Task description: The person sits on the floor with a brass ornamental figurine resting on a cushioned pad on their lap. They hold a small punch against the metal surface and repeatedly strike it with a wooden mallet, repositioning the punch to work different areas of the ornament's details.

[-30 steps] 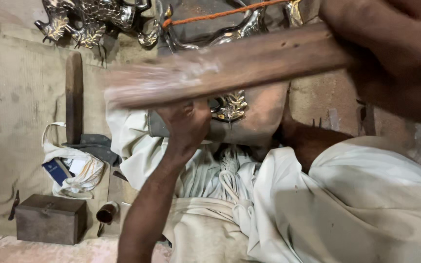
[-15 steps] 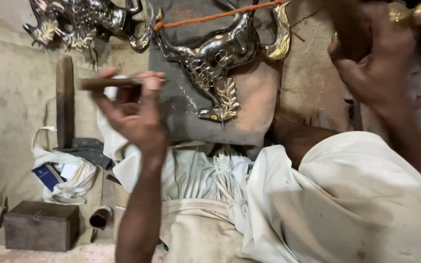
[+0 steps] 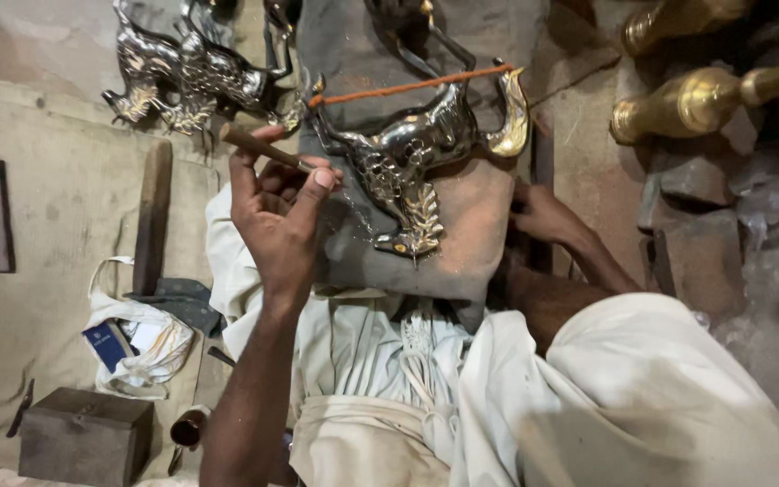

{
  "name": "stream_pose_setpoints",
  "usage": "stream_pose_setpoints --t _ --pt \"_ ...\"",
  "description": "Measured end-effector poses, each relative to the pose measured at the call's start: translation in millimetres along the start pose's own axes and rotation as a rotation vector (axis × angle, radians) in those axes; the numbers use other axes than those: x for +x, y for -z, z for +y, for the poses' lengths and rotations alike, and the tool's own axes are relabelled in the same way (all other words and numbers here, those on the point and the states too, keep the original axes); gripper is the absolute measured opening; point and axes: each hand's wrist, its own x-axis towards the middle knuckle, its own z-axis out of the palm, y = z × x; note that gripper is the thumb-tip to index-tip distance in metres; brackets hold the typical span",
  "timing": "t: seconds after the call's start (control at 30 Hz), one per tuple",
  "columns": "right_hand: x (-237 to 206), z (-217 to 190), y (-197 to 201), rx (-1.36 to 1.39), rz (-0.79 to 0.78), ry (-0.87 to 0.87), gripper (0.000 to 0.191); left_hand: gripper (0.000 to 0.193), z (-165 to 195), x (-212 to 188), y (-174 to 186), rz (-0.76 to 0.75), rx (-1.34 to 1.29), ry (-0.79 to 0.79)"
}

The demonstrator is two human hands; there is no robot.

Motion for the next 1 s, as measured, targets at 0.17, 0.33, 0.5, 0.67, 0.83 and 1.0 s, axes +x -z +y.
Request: stream_pose_setpoints --t 0.17,0.33,0.5,0.67,0.83,1.0 --pt "38.3 2.6 12.2 -0.243 -0.455 -0.213 0.050 0.052 13.2 -10.6 4.2 0.043 0.011 0.003" --pt "67.3 27.7 23.1 -0.151 -0.389 -0.012 0.052 0.053 13.6 -19.0 5.9 0.080 -0.019 0.045" --pt "64.0 35.0 21.0 -0.218 -0.210 0.118 0.033 0.054 10.3 -19.4 5.7 0.070 -0.062 0.043" --pt "31.8 16.4 6.5 -0.060 0.101 0.046 0.041 0.053 7.1 -18.7 7.9 0.104 -0.035 0.064" --pt "-4.6 11.3 9.8 -0.092 0.329 -0.140 0.046 0.056 -4.1 -25.2 -0.2 0.045 -0.034 0.150" --pt "-35.9 19.7 -5.4 -0.449 0.436 -0.623 0.067 0.058 -20.2 -19.7 -14.8 -0.120 0.115 0.046"
